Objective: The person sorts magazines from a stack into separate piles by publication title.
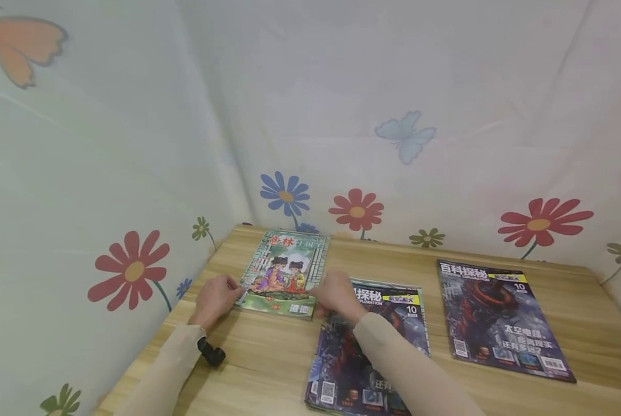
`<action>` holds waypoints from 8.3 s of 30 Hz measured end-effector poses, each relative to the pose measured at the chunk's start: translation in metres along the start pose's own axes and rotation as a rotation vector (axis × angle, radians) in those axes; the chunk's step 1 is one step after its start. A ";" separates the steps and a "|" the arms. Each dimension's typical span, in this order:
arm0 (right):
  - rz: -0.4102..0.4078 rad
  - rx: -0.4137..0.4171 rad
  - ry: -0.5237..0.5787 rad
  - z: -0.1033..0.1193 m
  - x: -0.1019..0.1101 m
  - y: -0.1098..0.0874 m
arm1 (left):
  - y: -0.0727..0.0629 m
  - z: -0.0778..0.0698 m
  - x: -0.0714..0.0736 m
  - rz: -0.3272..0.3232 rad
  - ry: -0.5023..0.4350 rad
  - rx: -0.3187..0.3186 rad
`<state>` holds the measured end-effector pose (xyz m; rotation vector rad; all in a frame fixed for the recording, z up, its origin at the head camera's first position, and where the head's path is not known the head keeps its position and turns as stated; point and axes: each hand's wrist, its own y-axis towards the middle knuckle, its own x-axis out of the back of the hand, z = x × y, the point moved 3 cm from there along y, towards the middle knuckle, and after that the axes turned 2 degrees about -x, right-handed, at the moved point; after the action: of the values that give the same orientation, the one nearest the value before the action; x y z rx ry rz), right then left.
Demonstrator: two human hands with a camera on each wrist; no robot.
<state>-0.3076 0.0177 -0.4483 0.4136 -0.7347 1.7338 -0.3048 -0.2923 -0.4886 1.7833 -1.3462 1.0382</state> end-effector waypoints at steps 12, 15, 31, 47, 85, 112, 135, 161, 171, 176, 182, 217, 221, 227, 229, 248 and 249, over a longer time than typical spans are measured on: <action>-0.056 0.030 0.098 -0.020 0.030 -0.025 | -0.021 -0.050 0.000 -0.006 -0.030 -0.165; -0.075 0.016 0.109 -0.026 0.039 -0.033 | -0.030 -0.067 -0.002 0.015 -0.074 -0.200; -0.095 0.072 0.127 -0.049 0.081 -0.094 | -0.099 -0.126 -0.006 0.109 -0.054 -0.401; -0.104 0.001 -0.128 -0.119 0.102 -0.139 | -0.135 -0.128 -0.051 0.278 -0.080 -0.582; -0.030 -0.114 -0.059 -0.187 0.096 -0.148 | -0.171 -0.166 -0.050 0.245 0.017 -0.493; -0.141 -0.130 0.489 -0.199 0.113 -0.152 | -0.169 -0.167 -0.065 0.437 -0.299 -0.420; -0.267 -0.065 0.691 -0.222 0.145 -0.165 | -0.154 -0.212 -0.080 0.678 -0.632 -0.256; -0.475 -0.063 0.026 -0.258 0.209 -0.163 | -0.150 -0.294 -0.123 0.681 -0.546 -0.317; -0.506 -0.066 -0.070 -0.273 0.230 -0.156 | -0.144 -0.330 -0.143 0.619 -0.405 -0.438; -0.518 -0.038 -0.103 -0.279 0.242 -0.152 | -0.141 -0.345 -0.152 0.594 -0.332 -0.476; -0.543 -0.028 -0.161 -0.289 0.255 -0.147 | -0.138 -0.365 -0.165 0.576 -0.270 -0.480; -0.412 -0.121 -0.306 -0.324 0.282 -0.120 | -0.128 -0.392 -0.232 0.571 -0.067 -0.555; -0.400 -0.137 -0.324 -0.324 0.281 -0.121 | -0.123 -0.391 -0.247 0.535 -0.002 -0.646; -0.371 -0.184 -0.371 -0.319 0.277 -0.126 | -0.121 -0.393 -0.262 0.289 0.176 -0.892; -0.370 -0.217 -0.389 -0.317 0.275 -0.128 | -0.120 -0.393 -0.266 0.224 0.202 -0.937; -0.459 -0.154 -0.418 -0.263 0.238 -0.151 | -0.140 -0.365 -0.129 0.452 -0.021 -0.876; -0.464 -0.156 -0.410 -0.260 0.236 -0.153 | -0.139 -0.360 -0.123 0.450 -0.036 -0.868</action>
<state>-0.2047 0.3862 -0.4553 0.7777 -0.9698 1.1584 -0.2613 0.1070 -0.4371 0.8755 -1.8854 0.4769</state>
